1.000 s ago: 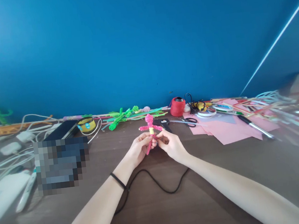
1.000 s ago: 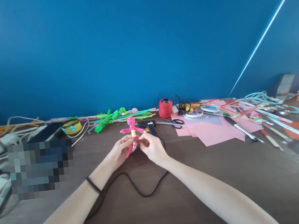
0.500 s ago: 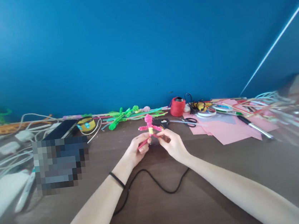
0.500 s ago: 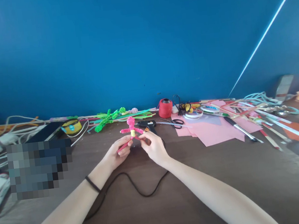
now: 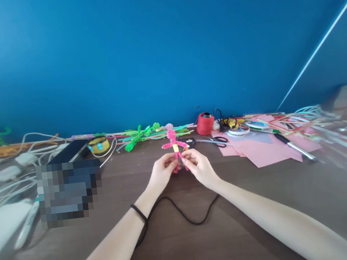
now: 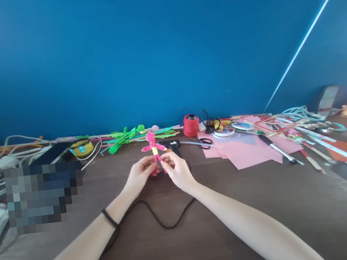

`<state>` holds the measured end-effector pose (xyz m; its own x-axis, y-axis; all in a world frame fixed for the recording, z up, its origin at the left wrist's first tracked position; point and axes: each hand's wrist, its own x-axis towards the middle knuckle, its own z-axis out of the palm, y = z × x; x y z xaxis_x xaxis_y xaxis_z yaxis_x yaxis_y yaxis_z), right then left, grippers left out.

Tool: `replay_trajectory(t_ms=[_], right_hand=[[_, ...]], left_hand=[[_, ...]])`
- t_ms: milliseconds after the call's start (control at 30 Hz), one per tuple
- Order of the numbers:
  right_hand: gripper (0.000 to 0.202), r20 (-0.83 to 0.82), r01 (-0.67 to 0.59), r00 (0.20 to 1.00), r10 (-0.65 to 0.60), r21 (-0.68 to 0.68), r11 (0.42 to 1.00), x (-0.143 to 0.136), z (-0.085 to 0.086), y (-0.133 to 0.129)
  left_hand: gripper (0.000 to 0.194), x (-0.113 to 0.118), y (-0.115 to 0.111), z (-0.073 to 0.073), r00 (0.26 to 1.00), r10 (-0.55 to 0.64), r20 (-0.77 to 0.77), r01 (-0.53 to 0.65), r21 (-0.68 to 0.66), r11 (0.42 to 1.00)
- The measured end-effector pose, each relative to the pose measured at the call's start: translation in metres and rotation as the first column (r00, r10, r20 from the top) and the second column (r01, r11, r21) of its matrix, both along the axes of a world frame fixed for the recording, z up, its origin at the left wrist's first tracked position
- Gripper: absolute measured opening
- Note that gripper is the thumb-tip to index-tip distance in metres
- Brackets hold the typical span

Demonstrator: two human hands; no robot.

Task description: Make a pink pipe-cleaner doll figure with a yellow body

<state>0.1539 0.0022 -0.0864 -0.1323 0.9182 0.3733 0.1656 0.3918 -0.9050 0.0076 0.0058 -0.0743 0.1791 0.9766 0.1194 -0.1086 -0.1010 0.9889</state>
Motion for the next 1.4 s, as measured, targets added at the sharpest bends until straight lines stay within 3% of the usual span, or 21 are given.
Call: replay_trajectory(t_ms=[167,300,400,533,700,833,967,1033,1100,1233,1333,1400], right_hand=[[0.015,-0.047,-0.045,0.998,0.043,-0.045,0.998,0.000,0.001,0.000],[0.016,-0.076,-0.069,0.995,0.065,-0.061,0.996,0.001,0.004,0.000],[0.018,-0.066,-0.099,0.993,0.094,-0.084,0.992,0.002,0.006,0.000],[0.018,-0.042,-0.115,0.993,0.111,-0.096,0.989,0.001,0.003,0.002],[0.019,0.061,-0.110,0.992,0.114,-0.062,0.992,-0.002,0.004,0.000],[0.019,0.203,0.032,0.978,-0.034,0.015,0.999,0.007,0.022,0.009],[0.021,0.210,0.108,0.973,-0.099,-0.033,0.994,0.027,0.047,0.049],[0.019,0.378,0.074,0.922,-0.082,0.035,0.997,0.032,0.056,0.078],[0.021,0.644,0.052,0.758,-0.106,0.103,0.993,0.030,0.060,0.106],[0.030,0.772,0.018,0.626,-0.108,0.124,0.992,0.008,0.060,0.145],[0.039,0.851,-0.017,0.514,-0.111,0.139,0.990,-0.012,0.056,0.157],[0.032,0.885,-0.029,0.451,-0.115,0.143,0.989,-0.022,0.054,0.162]], left_hand=[[0.016,-0.002,-0.002,-0.002,0.932,0.273,-0.239,-0.211,0.257,0.943],[0.018,-0.002,-0.002,-0.002,0.905,0.315,-0.284,-0.220,0.321,0.921],[0.014,-0.001,-0.002,0.002,0.933,0.246,-0.263,-0.178,0.256,0.950],[0.020,0.000,-0.001,0.006,0.981,0.140,-0.132,-0.134,0.057,0.989],[0.021,-0.004,0.002,0.005,0.990,0.128,0.053,-0.125,-0.059,0.990],[0.023,-0.005,0.008,0.001,0.979,0.155,0.130,-0.144,-0.091,0.985],[0.025,-0.005,0.011,-0.001,0.971,0.197,0.132,-0.184,-0.108,0.977],[0.025,-0.005,0.010,-0.001,0.971,0.195,0.135,-0.182,-0.106,0.978],[0.025,-0.005,0.009,0.000,0.972,0.194,0.132,-0.182,-0.098,0.978],[0.027,-0.006,0.007,0.004,0.971,0.199,0.132,-0.187,-0.103,0.977],[0.029,-0.006,0.007,0.005,0.971,0.201,0.132,-0.187,-0.114,0.976],[0.029,-0.007,0.007,0.005,0.971,0.201,0.131,-0.186,-0.117,0.976]])
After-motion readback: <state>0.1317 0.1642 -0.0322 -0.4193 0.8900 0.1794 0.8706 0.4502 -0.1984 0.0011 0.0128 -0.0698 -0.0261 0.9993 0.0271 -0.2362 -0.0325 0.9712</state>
